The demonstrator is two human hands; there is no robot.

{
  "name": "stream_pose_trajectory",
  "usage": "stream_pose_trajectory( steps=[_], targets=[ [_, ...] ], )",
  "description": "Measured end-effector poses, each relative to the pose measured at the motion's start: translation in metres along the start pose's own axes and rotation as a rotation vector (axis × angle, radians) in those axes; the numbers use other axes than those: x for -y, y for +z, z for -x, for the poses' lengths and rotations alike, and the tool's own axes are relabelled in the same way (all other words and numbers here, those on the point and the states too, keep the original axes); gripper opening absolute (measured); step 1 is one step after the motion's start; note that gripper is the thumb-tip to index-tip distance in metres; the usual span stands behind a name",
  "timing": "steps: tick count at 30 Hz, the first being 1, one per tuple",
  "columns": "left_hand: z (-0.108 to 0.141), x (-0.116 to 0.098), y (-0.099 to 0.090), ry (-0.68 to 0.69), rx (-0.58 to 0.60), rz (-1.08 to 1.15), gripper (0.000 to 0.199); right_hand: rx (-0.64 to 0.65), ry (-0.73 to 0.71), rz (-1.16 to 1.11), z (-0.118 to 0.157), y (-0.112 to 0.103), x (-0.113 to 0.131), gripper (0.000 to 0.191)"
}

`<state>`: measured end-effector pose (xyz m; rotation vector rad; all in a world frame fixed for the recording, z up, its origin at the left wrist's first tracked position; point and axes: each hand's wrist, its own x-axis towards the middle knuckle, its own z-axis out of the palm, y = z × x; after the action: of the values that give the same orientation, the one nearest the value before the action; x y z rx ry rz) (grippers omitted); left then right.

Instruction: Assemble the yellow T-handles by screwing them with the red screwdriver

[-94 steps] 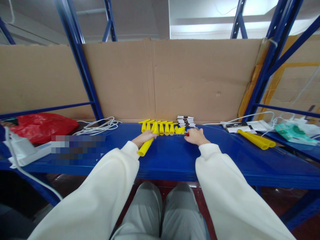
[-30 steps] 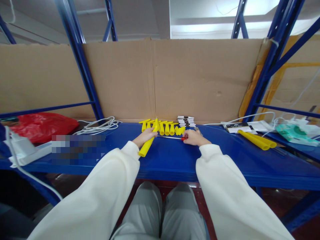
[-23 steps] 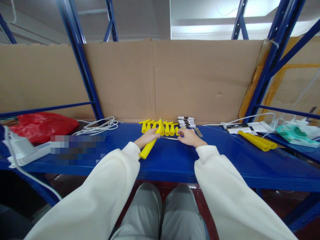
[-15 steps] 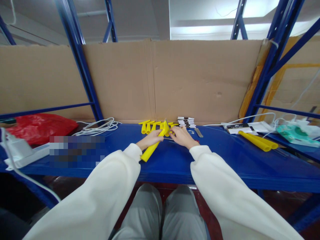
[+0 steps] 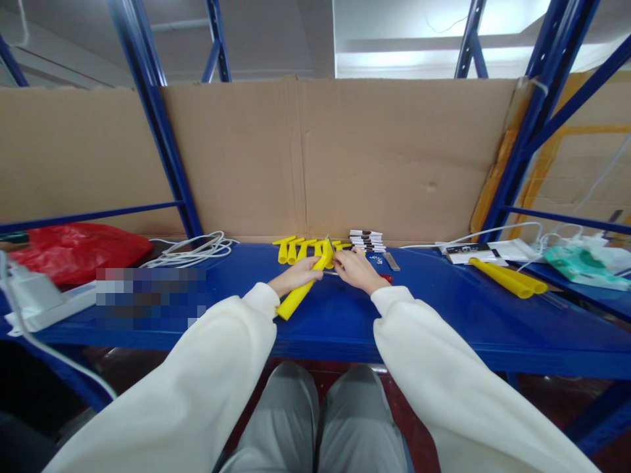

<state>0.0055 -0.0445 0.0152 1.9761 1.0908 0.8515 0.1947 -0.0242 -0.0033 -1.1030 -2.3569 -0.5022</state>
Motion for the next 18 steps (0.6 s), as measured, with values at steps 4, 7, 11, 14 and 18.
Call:
stream_pose_trajectory(
  steps=[4, 7, 11, 14, 18],
  targets=[
    [-0.001, 0.001, 0.0, -0.004, 0.008, -0.023, 0.029, 0.009, -0.002, -0.013, 0.001, -0.002, 0.0, 0.025],
    [-0.002, 0.002, 0.0, -0.013, 0.006, -0.027, 0.028, 0.006, -0.012, -0.011, 0.001, -0.003, 0.003, 0.025],
    [-0.005, 0.006, -0.002, -0.028, -0.05, -0.047, 0.019, -0.002, 0.024, -0.021, 0.0, -0.005, 0.001, 0.024],
    [-0.005, 0.008, -0.004, -0.033, -0.069, -0.076, 0.015, -0.051, 0.224, -0.038, 0.002, -0.009, -0.016, 0.023],
    [-0.004, 0.008, -0.005, -0.038, -0.081, -0.135, 0.016, -0.082, 0.688, -0.077, 0.015, -0.017, -0.055, 0.024]
  ],
)
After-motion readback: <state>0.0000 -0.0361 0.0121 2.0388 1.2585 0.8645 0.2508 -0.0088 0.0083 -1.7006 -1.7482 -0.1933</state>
